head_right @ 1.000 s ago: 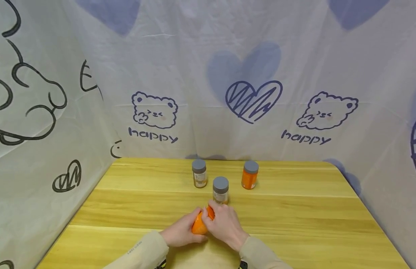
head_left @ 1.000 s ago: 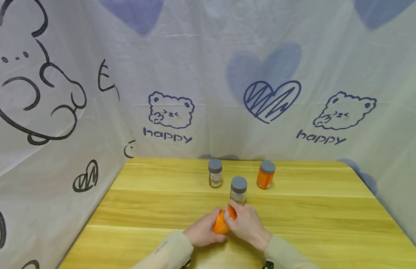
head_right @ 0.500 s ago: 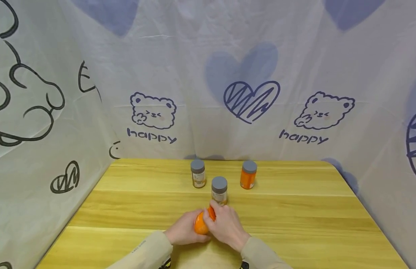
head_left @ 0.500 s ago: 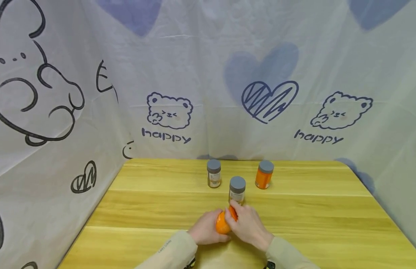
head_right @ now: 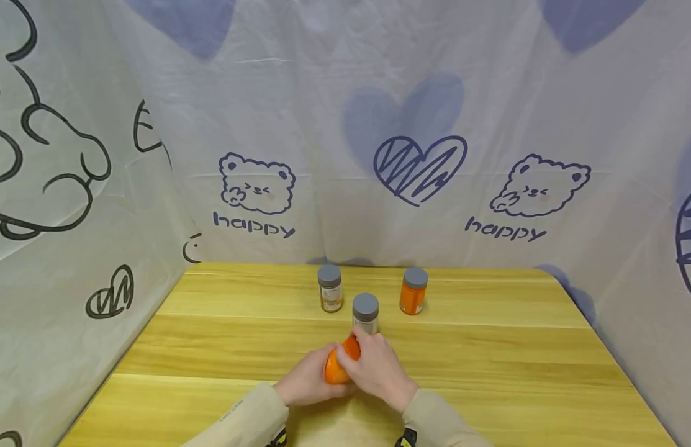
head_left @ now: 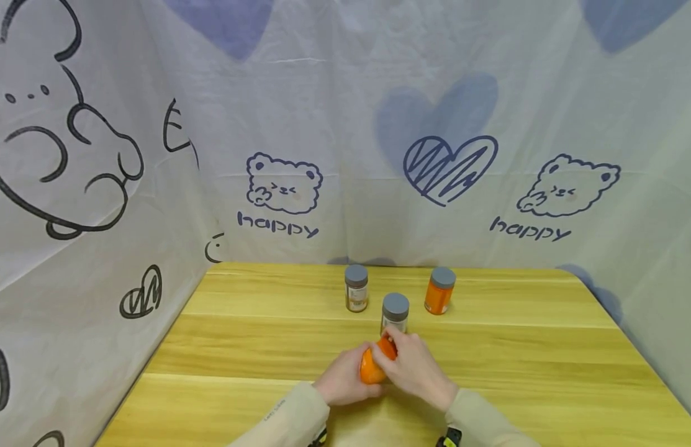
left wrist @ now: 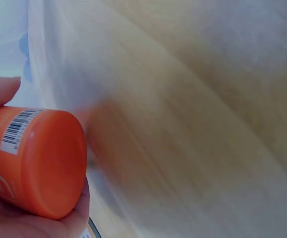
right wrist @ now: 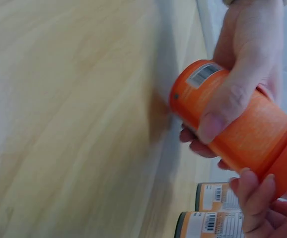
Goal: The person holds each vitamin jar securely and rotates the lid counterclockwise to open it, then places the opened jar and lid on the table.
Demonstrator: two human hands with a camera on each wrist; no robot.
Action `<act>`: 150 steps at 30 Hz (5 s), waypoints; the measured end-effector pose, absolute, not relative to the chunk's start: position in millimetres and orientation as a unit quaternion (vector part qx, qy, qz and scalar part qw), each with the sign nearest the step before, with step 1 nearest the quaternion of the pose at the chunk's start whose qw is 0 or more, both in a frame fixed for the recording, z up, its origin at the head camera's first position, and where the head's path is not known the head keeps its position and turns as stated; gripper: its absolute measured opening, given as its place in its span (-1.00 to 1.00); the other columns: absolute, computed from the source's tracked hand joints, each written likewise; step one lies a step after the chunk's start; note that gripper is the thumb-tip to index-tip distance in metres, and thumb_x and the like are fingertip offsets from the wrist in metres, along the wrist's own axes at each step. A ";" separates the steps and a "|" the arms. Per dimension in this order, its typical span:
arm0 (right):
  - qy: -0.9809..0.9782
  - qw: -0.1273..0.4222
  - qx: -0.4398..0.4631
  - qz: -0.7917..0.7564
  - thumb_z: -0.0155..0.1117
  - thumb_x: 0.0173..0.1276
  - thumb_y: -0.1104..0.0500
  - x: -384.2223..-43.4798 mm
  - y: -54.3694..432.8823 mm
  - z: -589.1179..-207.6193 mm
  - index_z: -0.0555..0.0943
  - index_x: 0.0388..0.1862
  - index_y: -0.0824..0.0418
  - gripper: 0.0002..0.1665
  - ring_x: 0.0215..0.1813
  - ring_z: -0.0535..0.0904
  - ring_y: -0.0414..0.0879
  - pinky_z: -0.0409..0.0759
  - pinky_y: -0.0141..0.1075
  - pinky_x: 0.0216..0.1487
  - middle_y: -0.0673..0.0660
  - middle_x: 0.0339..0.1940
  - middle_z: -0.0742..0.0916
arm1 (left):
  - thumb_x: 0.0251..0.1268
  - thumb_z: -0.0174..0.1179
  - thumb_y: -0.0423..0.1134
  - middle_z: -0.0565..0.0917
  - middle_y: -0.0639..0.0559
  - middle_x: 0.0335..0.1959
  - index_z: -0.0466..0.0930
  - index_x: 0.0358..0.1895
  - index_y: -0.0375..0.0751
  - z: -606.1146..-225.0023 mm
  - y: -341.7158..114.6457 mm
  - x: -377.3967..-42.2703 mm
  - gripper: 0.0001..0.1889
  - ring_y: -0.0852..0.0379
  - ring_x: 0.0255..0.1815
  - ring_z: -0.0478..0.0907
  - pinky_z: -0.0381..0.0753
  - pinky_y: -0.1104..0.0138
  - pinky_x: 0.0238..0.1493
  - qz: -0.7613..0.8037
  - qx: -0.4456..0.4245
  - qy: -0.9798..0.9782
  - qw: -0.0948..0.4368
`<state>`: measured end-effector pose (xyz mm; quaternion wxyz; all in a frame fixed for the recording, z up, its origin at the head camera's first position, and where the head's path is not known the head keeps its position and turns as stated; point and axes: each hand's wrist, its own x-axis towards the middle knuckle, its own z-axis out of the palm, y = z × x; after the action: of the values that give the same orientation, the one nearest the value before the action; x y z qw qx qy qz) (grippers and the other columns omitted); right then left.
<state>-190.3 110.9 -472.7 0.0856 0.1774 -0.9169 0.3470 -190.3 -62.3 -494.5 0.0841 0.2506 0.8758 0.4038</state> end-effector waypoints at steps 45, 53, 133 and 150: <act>-0.892 -0.110 0.168 0.404 0.30 0.38 -0.15 -185.7 128.7 -446.0 0.58 -0.01 0.26 -0.49 -0.41 0.57 -0.16 0.56 -0.36 -0.42 0.09 -0.30 0.66 | 0.08 0.48 -0.21 0.62 0.08 -0.17 0.39 0.06 -0.08 -495.0 -63.1 -179.3 -0.47 0.35 -0.26 0.50 0.55 0.43 -0.17 0.396 0.254 0.878 0.095; -0.890 -0.109 0.184 0.403 0.31 0.38 -0.14 -186.1 129.9 -446.8 0.58 -0.05 0.25 -0.52 -0.46 0.58 -0.19 0.56 -0.37 -0.45 0.07 -0.33 0.66 | 0.07 0.48 -0.21 0.62 0.09 -0.19 0.39 0.05 -0.07 -497.4 -63.6 -180.4 -0.48 0.35 -0.28 0.49 0.54 0.44 -0.19 0.399 0.258 0.875 0.095; -0.868 -0.044 0.375 0.323 0.52 0.22 -0.05 -199.6 148.1 -451.3 0.62 0.09 0.05 -0.51 0.01 0.62 -0.27 0.66 -0.30 0.11 -0.08 0.02 0.73 | 0.02 0.46 -0.30 0.56 0.17 -0.24 0.40 0.08 -0.08 -498.1 -67.3 -188.6 -0.46 0.38 -0.31 0.45 0.51 0.48 -0.19 0.394 0.286 0.867 0.110; -0.865 -0.039 0.389 0.315 0.58 0.13 0.17 -200.8 149.5 -453.0 0.60 0.14 0.06 -0.42 0.10 0.65 -0.17 0.64 -0.25 0.17 -0.04 0.11 0.73 | 0.00 0.47 -0.30 0.58 0.13 -0.22 0.41 0.08 -0.12 -495.6 -66.1 -186.6 -0.45 0.37 -0.29 0.46 0.52 0.47 -0.17 0.390 0.287 0.869 0.100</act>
<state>-200.8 149.5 -453.0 -0.0390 0.3886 -0.8649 0.3154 -186.6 -66.1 -495.6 0.1001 0.2868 0.8691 0.3904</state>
